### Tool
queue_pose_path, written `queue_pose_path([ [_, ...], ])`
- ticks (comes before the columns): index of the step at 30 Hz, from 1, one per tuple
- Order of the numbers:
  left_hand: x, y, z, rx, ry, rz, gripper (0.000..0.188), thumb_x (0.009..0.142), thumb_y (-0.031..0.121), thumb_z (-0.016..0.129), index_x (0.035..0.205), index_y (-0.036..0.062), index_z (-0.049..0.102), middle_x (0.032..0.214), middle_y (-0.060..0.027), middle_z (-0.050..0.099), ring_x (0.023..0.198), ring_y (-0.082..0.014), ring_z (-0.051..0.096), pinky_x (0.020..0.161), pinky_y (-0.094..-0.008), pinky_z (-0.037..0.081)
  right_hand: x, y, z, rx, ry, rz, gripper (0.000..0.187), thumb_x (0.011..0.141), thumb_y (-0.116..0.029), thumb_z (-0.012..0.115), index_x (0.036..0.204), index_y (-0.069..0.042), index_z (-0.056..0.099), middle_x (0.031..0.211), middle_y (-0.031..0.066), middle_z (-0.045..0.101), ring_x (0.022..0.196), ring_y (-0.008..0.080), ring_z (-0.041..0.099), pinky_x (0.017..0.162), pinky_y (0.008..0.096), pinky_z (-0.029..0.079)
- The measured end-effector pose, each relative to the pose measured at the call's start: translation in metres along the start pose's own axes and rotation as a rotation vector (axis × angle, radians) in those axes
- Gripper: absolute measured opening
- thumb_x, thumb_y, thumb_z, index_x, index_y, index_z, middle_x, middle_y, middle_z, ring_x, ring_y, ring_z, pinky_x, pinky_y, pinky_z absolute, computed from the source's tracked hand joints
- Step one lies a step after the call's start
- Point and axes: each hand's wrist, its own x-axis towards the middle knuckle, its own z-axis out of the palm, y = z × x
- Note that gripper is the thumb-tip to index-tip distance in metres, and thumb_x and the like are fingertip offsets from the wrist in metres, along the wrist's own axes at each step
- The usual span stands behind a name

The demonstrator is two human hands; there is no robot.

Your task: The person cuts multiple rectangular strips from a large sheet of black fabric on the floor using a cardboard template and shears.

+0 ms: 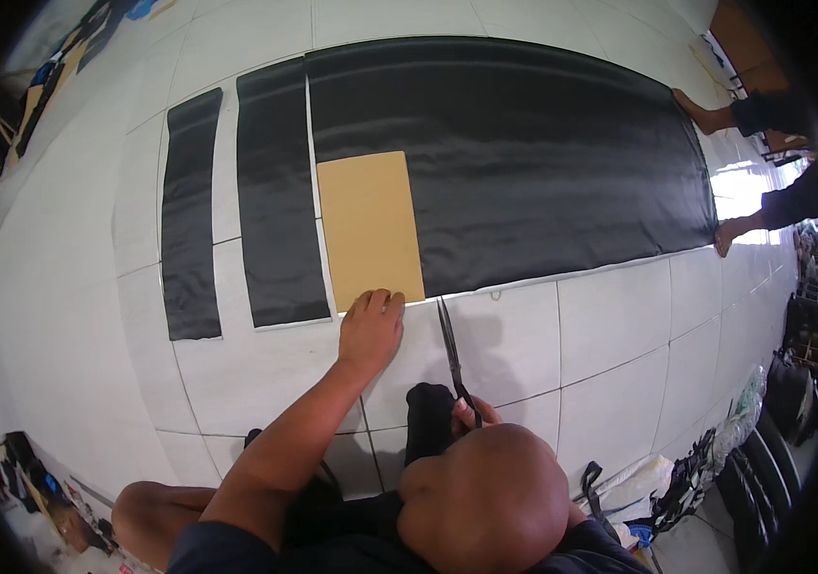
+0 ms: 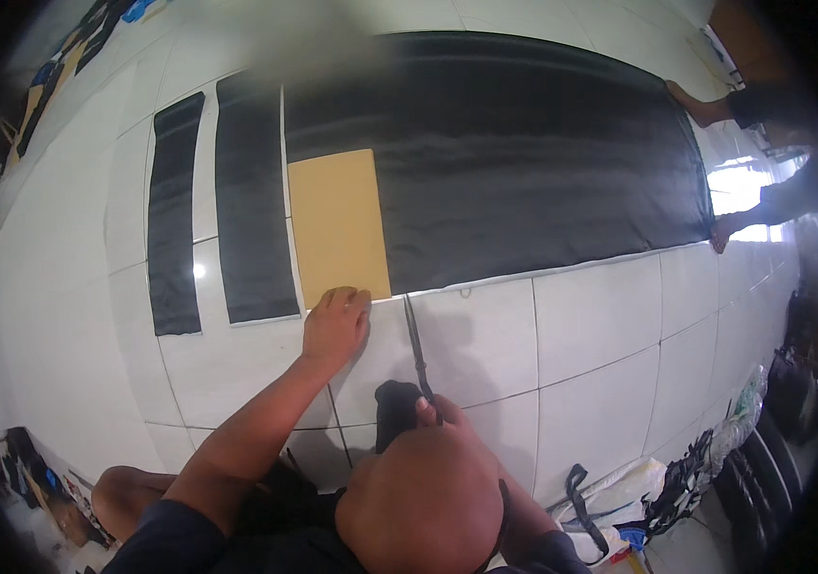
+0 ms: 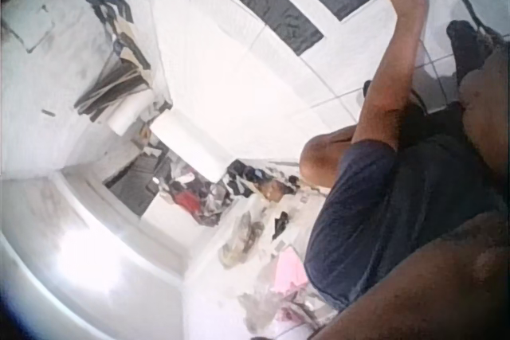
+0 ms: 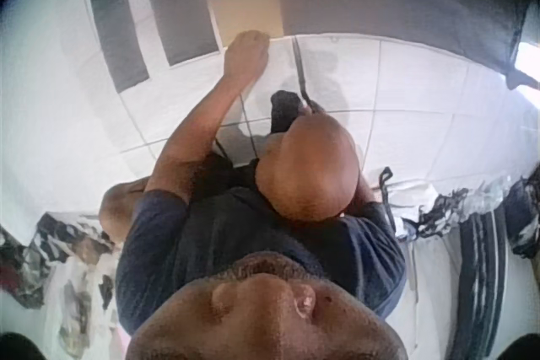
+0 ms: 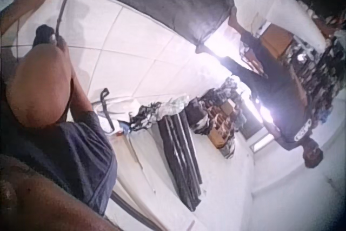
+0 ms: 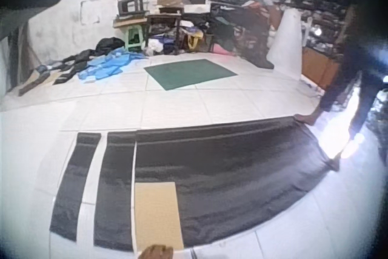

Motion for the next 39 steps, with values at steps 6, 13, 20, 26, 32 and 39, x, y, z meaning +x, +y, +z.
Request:
queue_pose_path([
  [6, 0.010, 0.002, 0.000, 0.108, -0.023, -0.022, 0.019, 0.085, 0.016, 0.069, 0.103, 0.0137, 0.065, 0.101, -0.0043, 0.062, 0.098, -0.0249, 0.065, 0.074, -0.0410, 0.058, -0.002, -0.005, 0.004, 0.212, -0.019, 0.044, 0.049, 0.090, -0.057, 0.074, 0.103, -0.010, 0.066, 0.072, -0.0026, 0.058, 0.060, 0.0080, 0.052, 0.054, 0.0252, 0.036],
  [13, 0.010, 0.008, -0.003, 0.077, -0.022, -0.038, 0.021, 0.084, 0.022, 0.073, 0.103, 0.0150, 0.065, 0.102, -0.0038, 0.062, 0.099, -0.0247, 0.065, 0.073, -0.0404, 0.058, 0.001, -0.020, 0.009, 0.060, -0.066, 0.037, 0.047, 0.093, -0.055, 0.070, 0.095, -0.009, 0.061, 0.071, -0.0011, 0.055, 0.062, 0.0093, 0.049, 0.056, 0.0276, 0.036],
  [20, 0.010, 0.014, -0.003, 0.059, -0.043, -0.124, 0.026, 0.085, 0.024, 0.074, 0.107, 0.0142, 0.064, 0.107, -0.0051, 0.061, 0.102, -0.0271, 0.064, 0.076, -0.0420, 0.060, 0.014, -0.027, 0.030, -0.059, -0.055, -0.069, 0.054, 0.093, -0.058, 0.068, 0.089, -0.004, 0.058, 0.071, 0.0029, 0.056, 0.065, 0.0139, 0.052, 0.059, 0.0313, 0.040],
  [26, 0.011, 0.013, -0.002, 0.029, -0.016, -0.104, 0.017, 0.088, 0.022, 0.069, 0.101, 0.0127, 0.064, 0.103, -0.0077, 0.060, 0.099, -0.0285, 0.063, 0.074, -0.0416, 0.060, 0.019, -0.023, 0.037, -0.096, -0.028, -0.073, 0.054, 0.093, -0.056, 0.069, 0.089, -0.003, 0.058, 0.068, 0.0035, 0.056, 0.063, 0.0136, 0.053, 0.059, 0.0305, 0.041],
  [32, 0.013, 0.013, -0.002, 0.007, -0.029, -0.115, 0.014, 0.090, 0.021, 0.067, 0.101, 0.0127, 0.065, 0.102, -0.0087, 0.060, 0.099, -0.0302, 0.063, 0.073, -0.0429, 0.060, 0.028, -0.015, 0.040, -0.154, 0.016, -0.113, 0.055, 0.093, -0.055, 0.069, 0.088, -0.002, 0.058, 0.068, 0.0045, 0.056, 0.063, 0.0132, 0.054, 0.060, 0.0307, 0.043],
  [39, 0.012, 0.011, 0.002, 0.041, -0.063, -0.119, 0.015, 0.092, 0.023, 0.065, 0.105, 0.0153, 0.065, 0.105, -0.0077, 0.060, 0.103, -0.0299, 0.063, 0.071, -0.0446, 0.061, 0.025, -0.015, 0.046, -0.142, 0.036, -0.125, 0.055, 0.092, -0.054, 0.071, 0.088, -0.001, 0.057, 0.067, 0.0050, 0.056, 0.059, 0.0134, 0.054, 0.055, 0.0317, 0.043],
])
